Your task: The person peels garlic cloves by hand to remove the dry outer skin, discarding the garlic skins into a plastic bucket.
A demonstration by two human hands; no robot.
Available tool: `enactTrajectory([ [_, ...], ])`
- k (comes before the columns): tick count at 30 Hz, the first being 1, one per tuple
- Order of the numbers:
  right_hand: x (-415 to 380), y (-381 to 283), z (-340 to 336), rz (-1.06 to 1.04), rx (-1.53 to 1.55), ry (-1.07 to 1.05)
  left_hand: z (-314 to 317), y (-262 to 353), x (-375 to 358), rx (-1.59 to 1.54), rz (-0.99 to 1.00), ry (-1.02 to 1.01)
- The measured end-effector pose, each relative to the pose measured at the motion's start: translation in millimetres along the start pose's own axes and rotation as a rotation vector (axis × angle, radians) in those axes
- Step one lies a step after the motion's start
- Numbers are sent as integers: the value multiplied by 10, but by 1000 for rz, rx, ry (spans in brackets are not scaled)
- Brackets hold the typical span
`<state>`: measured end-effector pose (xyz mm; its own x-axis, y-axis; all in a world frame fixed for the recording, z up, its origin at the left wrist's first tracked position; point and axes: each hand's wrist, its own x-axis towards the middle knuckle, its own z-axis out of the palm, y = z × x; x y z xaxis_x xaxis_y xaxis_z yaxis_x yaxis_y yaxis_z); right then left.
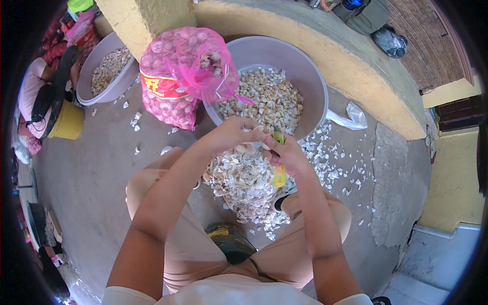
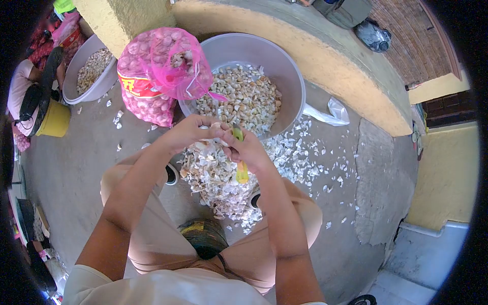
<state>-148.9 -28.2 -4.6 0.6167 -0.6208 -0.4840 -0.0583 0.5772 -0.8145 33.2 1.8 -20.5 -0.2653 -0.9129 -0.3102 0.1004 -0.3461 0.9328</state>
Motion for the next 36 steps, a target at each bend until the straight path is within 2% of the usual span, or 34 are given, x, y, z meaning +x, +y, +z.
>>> enactTrajectory([
  [3,-8,-30,-7,9,117,50,6,-16,16,-19,13,-13],
  [11,-6,-23,-25,37,152,40,24,36,3,-41,-72,76],
  [14,15,-2,-33,18,108,51,23,38,-3,-40,-123,-43],
  [18,13,-19,29,-48,9,129,98,13,-4,-62,-128,29],
  [20,3,-50,40,-30,65,110,137,55,-28,-114,-130,75],
  [23,20,-30,35,-6,165,104,149,5,2,-96,-43,123],
  [26,57,39,25,-10,263,124,237,143,-38,120,-29,261],
  [29,107,144,-9,-40,341,176,278,15,-7,540,445,382],
  [33,90,106,35,-29,337,379,337,-10,-18,607,425,254],
  [35,90,141,22,-31,293,396,280,-58,20,585,443,182],
  [36,91,155,21,-32,271,403,272,-31,13,522,350,142],
])
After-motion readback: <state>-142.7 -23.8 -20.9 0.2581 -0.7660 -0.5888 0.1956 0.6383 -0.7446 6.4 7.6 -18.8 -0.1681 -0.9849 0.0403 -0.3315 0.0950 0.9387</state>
